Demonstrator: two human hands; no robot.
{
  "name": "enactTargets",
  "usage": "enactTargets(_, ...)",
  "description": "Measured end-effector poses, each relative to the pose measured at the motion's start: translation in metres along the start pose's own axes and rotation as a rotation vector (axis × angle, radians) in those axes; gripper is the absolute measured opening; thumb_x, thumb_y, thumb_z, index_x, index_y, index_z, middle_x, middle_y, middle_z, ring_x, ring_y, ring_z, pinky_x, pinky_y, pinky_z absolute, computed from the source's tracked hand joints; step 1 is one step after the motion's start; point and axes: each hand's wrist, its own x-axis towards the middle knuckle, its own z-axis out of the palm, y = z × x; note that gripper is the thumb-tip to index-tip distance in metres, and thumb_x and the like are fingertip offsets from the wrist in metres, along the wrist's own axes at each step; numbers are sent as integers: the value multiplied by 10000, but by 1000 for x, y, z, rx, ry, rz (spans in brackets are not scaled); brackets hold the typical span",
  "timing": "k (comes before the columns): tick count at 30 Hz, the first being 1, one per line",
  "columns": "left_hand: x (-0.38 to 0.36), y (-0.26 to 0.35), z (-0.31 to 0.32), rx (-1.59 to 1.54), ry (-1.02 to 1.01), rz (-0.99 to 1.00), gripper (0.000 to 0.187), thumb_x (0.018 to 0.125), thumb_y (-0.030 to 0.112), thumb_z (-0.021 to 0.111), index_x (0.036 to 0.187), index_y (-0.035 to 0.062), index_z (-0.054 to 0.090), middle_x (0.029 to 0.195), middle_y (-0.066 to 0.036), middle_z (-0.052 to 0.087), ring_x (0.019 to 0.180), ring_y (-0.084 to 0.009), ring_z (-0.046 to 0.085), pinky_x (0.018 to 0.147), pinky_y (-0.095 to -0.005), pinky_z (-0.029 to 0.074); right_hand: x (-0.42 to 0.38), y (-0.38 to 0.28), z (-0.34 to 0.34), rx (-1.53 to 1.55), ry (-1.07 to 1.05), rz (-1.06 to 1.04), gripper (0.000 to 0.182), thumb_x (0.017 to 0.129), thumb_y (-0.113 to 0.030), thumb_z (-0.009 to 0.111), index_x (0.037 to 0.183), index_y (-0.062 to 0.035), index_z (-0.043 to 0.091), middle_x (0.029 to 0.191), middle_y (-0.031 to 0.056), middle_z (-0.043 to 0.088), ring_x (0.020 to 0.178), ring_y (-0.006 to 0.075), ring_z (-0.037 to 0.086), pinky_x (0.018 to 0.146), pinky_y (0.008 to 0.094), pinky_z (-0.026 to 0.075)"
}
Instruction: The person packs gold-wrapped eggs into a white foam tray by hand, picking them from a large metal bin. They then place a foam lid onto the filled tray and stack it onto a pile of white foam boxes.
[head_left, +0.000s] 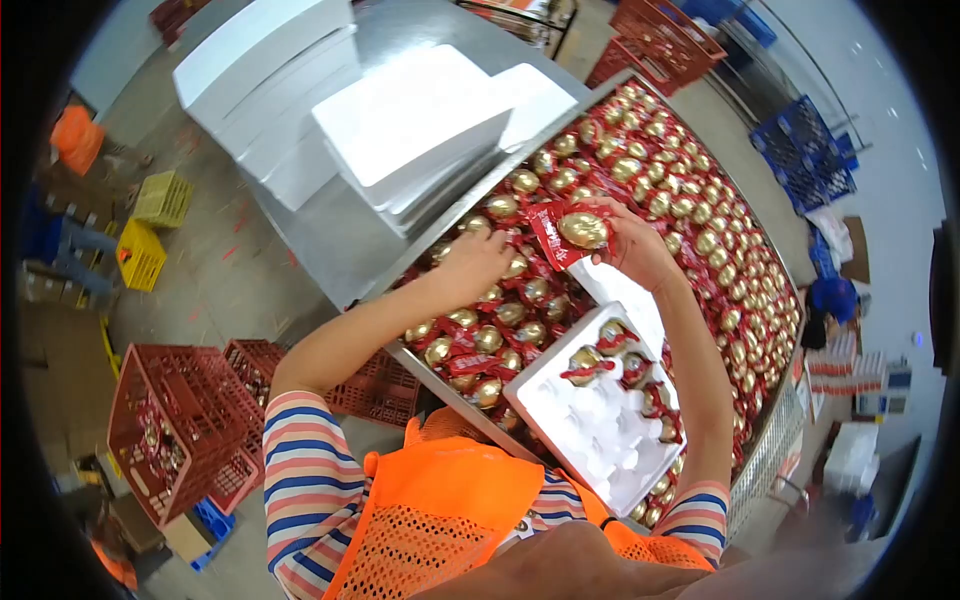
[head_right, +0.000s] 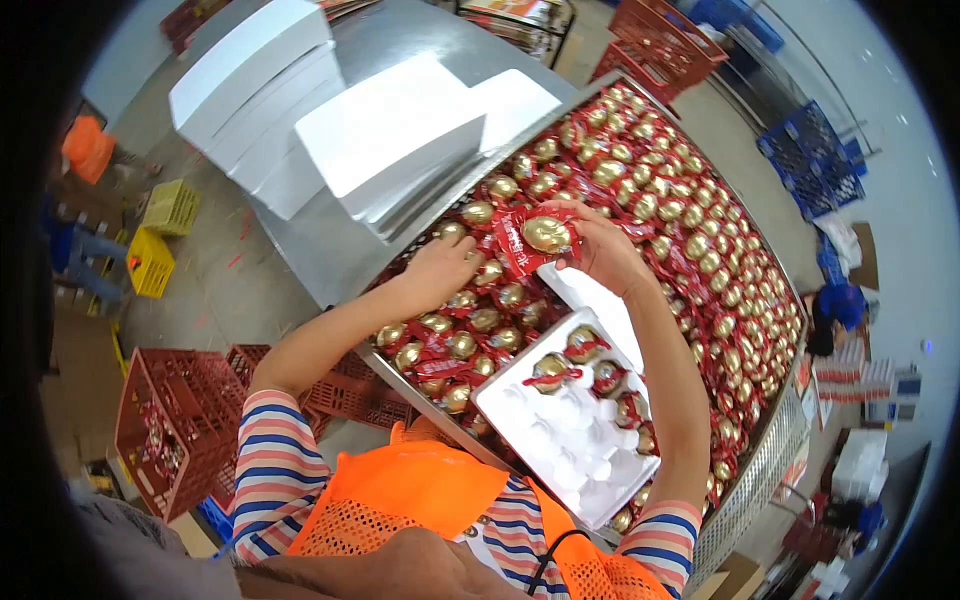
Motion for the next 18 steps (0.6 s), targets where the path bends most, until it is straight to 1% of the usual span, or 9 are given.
enactTargets(2, 9, -9, 24, 20, -17, 29, 325, 772, 116, 648, 1094, 94, 609, 1078, -122, 577, 1035, -325, 576, 805, -423, 538, -34, 4, -3, 72, 19, -91, 411, 1004, -191, 394, 1384, -52, 463, 1248, 94, 616, 1031, 162, 641, 705, 332, 587)
enactTargets(5, 27, -20, 37, 60, -77, 30, 381, 763, 104, 654, 1139, 124, 601, 1084, -105, 590, 1023, -326, 582, 800, -431, 538, -83, 13, 7, 314, 3, -153, 432, 1019, -256, 380, 1378, -31, 462, 1254, 120, 618, 1067, 216, 645, 710, 373, 594)
enactTargets(6, 32, -20, 36, 58, -121, 11, 376, 772, 101, 648, 1144, 123, 599, 1063, -99, 599, 1015, -323, 584, 801, -429, 538, -96, 12, 19, 365, 54, -165, 494, 1034, -364, 372, 1387, -29, 454, 1254, 135, 618, 1078, 236, 645, 716, 382, 597)
enactTargets(7, 36, -20, 34, 60, -166, -11, 371, 781, 98, 641, 1149, 122, 597, 1041, -93, 608, 1008, -320, 587, 801, -428, 537, -111, 13, 20, 404, 22, -132, 565, 1024, -447, 417, 1398, -25, 442, 1274, 132, 607, 1087, 232, 642, 745, 381, 602)
enactTargets(9, 38, -19, 27, 63, -215, -11, 442, 739, 117, 745, 1154, 96, 592, 1063, -101, 628, 1018, -318, 588, 846, -432, 533, -132, 20, 29, 285, 71, -193, 593, 1008, -453, 477, 1412, -22, 426, 1308, 123, 586, 1119, 228, 629, 784, 378, 606)
enactTargets(10, 38, -19, 27, 62, -217, -18, 469, 724, 117, 764, 1160, 95, 591, 1074, -102, 631, 1024, -319, 587, 860, -432, 530, -142, 22, 31, 266, -46, -263, 570, 999, -394, 526, 1420, -24, 419, 1333, 116, 566, 1156, 223, 611, 817, 374, 606)
enactTargets(11, 37, -19, 27, 63, -222, -27, 497, 710, 117, 784, 1166, 93, 589, 1085, -103, 634, 1030, -320, 586, 874, -433, 527, -152, 22, 38, 258, -22, -275, 551, 1000, -351, 540, 1426, -24, 416, 1328, 118, 568, 1165, 226, 607, 820, 371, 607)
enactTargets(15, 28, -15, 23, 42, -118, 12, 414, 762, 26, 651, 1173, 64, 607, 1035, -122, 649, 1015, -331, 601, 850, -428, 537, -180, 22, 61, 232, 142, -258, 487, 1010, -290, 540, 1402, -24, 429, 1277, 112, 596, 1109, 217, 637, 781, 341, 615)
enactTargets(18, 26, -16, 24, 57, -122, 24, 472, 767, 48, 666, 1233, 88, 598, 1041, -118, 646, 1005, -336, 596, 856, -430, 530, -194, 25, 67, 226, 194, -245, 456, 1012, -282, 541, 1385, -40, 441, 1255, 108, 606, 1081, 214, 649, 756, 322, 617)
